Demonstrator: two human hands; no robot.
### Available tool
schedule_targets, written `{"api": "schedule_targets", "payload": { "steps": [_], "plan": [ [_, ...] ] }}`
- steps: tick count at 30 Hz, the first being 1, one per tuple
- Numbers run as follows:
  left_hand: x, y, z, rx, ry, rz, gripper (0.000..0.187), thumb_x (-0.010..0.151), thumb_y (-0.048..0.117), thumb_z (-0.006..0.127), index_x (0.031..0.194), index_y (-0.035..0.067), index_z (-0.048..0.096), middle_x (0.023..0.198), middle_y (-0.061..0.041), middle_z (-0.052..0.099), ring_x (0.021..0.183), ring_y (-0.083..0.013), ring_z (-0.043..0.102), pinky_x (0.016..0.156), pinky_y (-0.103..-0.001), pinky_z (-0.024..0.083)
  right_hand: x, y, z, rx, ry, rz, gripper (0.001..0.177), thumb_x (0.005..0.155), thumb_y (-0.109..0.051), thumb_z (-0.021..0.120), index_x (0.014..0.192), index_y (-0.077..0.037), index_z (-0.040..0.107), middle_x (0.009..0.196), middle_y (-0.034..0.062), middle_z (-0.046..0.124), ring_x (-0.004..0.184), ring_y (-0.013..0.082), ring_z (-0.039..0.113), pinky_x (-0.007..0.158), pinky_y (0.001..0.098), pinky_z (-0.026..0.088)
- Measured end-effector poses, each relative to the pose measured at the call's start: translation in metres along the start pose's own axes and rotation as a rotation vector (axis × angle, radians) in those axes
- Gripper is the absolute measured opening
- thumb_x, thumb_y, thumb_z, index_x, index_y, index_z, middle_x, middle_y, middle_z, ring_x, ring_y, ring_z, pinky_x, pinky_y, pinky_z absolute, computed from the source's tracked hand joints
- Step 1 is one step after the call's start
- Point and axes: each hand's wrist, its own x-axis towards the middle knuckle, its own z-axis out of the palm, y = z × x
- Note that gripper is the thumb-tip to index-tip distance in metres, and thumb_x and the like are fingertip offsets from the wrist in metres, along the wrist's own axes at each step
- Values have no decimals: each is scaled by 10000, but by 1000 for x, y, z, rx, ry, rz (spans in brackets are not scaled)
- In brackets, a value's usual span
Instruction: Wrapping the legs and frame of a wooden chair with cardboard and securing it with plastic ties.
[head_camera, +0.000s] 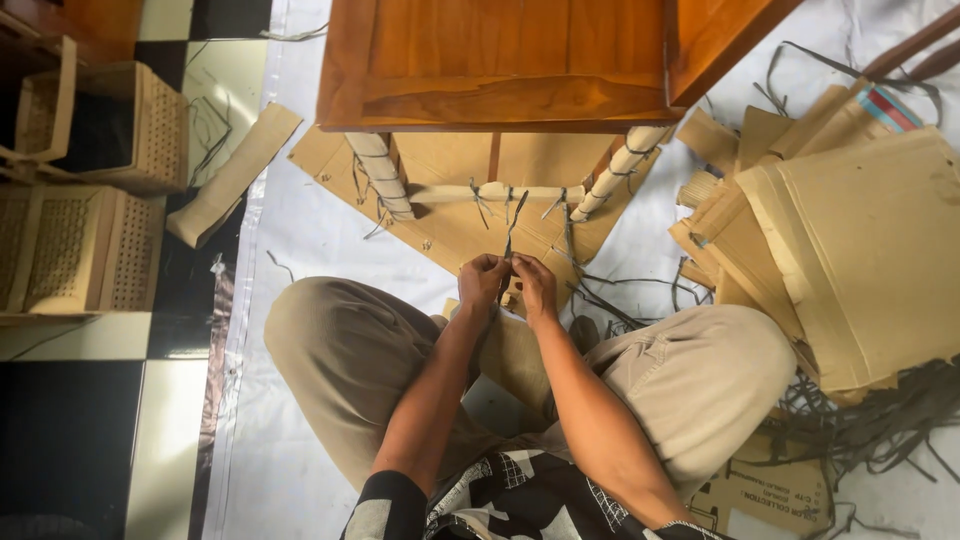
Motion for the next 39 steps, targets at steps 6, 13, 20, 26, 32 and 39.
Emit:
{"api": "schedule_targets", "payload": {
  "steps": [6, 13, 20, 26, 32, 39],
  "plan": [
    [7, -21, -4, 39, -10, 12, 267, 830, 468, 714, 862, 218, 803, 781, -54, 751, 881, -318, 727, 829, -415, 539, 15, 28, 1, -13, -29, 9, 337, 890, -406, 789, 1112, -152, 786, 981, 81, 762, 922, 217, 699, 802, 373, 521],
    [14, -10, -24, 270, -149, 97, 319, 800, 491, 747, 990, 244, 814, 917, -92, 780, 1034, -370, 715, 906, -450, 549, 11, 6, 9, 14, -48, -65, 233, 877, -343, 818, 995, -145, 785, 886, 38, 718, 857, 157, 649, 744, 312, 481],
    [22, 21, -31, 486, -379, 267, 338, 814, 395, 745, 1072, 185, 802, 1016, -137, 789, 1107, -397, 705, 959, -487, 548, 19, -23, 3, 57, 21, -114, 187, 908, -308, 797, 944, -130, 754, 863, 25, 694, 801, 109, 572, 733, 263, 454],
    [70, 53, -54, 817, -503, 425, 300, 793, 414, 788, 1024, 225, 811, 965, -110, 800, 1048, -356, 739, 924, -447, 580, 26, -33, 16, 120, 19, -122, 193, 901, -277, 826, 900, -111, 730, 784, 48, 701, 665, 65, 548, 621, 185, 413],
    [147, 73, -93, 1253, -522, 556, 295, 722, 513, 848, 951, 332, 805, 922, -32, 792, 978, -282, 759, 838, -411, 600, 37, -55, 29, 150, -41, -105, 232, 872, -263, 863, 879, -90, 708, 740, 79, 676, 599, 90, 550, 567, 194, 389],
    [123, 122, -168, 1273, -549, 673, 265, 916, 404, 729, 1092, 209, 756, 1077, -85, 767, 1109, -297, 720, 941, -442, 568, 64, -31, 52, 37, -104, -13, 255, 793, -270, 910, 855, -113, 718, 721, 59, 685, 586, 97, 576, 567, 192, 390]
  ]
}}
